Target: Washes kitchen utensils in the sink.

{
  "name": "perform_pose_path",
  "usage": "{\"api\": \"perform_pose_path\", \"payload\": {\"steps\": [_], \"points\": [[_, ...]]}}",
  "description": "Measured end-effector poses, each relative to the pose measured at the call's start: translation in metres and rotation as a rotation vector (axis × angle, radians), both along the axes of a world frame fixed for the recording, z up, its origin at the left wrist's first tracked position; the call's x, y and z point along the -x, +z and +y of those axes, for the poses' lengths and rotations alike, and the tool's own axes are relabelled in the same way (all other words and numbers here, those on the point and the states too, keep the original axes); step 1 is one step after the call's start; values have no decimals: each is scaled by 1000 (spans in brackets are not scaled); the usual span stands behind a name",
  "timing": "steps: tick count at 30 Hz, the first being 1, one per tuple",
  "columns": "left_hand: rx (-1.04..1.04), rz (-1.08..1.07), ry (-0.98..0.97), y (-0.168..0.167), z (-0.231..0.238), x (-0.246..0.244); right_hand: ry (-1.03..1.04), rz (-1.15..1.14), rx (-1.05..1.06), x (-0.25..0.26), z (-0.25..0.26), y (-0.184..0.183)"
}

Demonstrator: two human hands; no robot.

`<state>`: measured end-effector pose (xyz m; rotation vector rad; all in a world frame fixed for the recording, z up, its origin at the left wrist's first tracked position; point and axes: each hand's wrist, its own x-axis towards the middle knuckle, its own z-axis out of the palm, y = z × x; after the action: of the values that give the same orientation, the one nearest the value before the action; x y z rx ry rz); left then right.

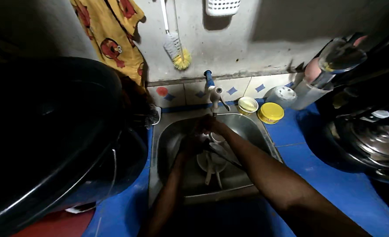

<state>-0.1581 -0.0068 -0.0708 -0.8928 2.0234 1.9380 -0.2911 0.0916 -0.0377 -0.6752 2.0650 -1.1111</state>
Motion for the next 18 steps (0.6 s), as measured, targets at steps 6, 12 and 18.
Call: {"api": "perform_pose_path", "payload": {"steps": [6, 12, 18], "points": [[-196, 146, 16, -23, 22, 25, 261, 382, -178, 18, 19, -11], [-182, 123, -11, -18, 21, 27, 276, 278, -134, 24, 20, -10], [-203, 69, 34, -17, 12, 26, 122, 151, -66, 21, 22, -10]]}}
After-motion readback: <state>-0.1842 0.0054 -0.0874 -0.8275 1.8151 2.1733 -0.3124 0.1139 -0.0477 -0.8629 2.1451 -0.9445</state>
